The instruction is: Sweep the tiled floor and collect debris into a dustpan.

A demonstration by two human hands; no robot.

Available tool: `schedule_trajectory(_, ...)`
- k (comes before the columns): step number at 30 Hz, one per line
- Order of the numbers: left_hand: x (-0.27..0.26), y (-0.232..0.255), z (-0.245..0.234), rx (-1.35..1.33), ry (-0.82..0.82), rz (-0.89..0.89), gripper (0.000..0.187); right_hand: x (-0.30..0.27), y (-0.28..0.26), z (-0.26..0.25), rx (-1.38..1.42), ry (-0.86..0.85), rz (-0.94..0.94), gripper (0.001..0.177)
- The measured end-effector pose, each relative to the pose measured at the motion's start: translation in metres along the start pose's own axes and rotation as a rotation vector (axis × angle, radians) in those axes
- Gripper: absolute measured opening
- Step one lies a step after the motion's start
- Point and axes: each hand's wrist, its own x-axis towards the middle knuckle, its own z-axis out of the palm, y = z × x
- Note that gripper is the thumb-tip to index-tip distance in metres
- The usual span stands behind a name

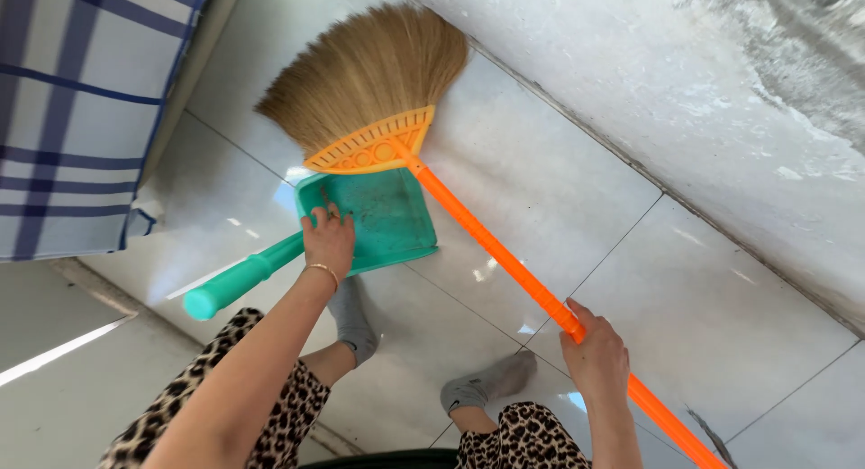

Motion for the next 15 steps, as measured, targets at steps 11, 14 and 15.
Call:
schedule_trajectory(11,-0.135,-0.113,-0.150,-0.044,-0.316,-0.174,0.086,-0.115,-0.016,-0.003,0.071,0.215,-0.162,0.043)
schedule_trajectory(14,-0.113,-0.131,-0.098,-0.388,-0.478,-0.189,0.072,-0.152,-0.022,-0.040,-0.033,0.276,-0.217,0.043)
schedule_trajectory(15,-0.111,-0.132,-0.083,-0.450,-0.458,-0.221,0.060,-0.162,-0.027,-0.054,0.036,0.235,-0.201,0.042)
